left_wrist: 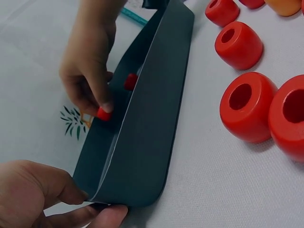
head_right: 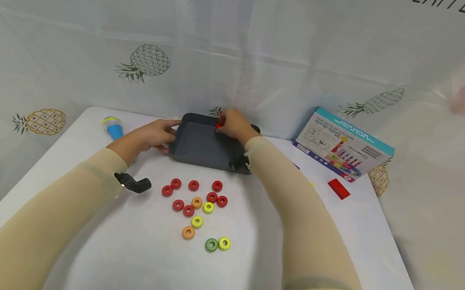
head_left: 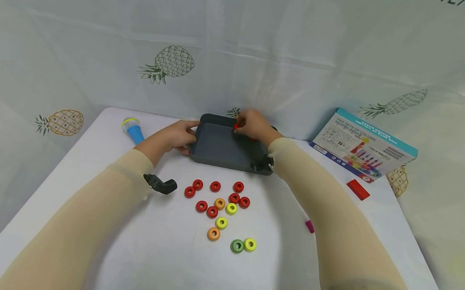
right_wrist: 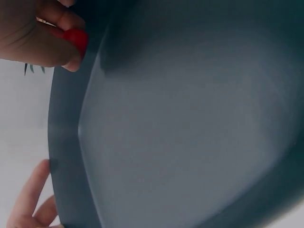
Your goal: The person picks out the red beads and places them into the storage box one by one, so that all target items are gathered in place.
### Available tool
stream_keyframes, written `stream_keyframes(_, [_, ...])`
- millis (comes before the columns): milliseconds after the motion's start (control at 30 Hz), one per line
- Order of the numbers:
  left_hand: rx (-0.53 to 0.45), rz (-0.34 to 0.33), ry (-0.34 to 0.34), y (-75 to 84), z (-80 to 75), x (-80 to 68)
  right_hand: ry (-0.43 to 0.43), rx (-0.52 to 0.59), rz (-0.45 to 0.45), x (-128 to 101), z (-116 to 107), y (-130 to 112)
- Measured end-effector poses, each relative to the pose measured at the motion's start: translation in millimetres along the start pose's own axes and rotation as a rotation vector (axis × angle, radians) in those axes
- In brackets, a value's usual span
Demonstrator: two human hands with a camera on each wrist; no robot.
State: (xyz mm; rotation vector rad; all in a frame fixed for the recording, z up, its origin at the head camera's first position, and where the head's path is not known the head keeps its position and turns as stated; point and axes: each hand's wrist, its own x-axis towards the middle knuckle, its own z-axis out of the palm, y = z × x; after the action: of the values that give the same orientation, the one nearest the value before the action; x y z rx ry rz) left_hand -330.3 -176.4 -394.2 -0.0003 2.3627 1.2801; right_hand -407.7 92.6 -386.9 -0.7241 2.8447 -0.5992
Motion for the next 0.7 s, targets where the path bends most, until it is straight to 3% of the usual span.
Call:
stream_keyframes(333, [0.014,0.008,0.006,-3.4,1.7,2.1,-0.032,-0.064,0.028,-0.7,4.5,2.9])
stream_keyframes(700, [0.006,0.005,0.001,-4.9,1.2,3.7,-0.022,-0.042,0.039,-0.5,5.0,5.1])
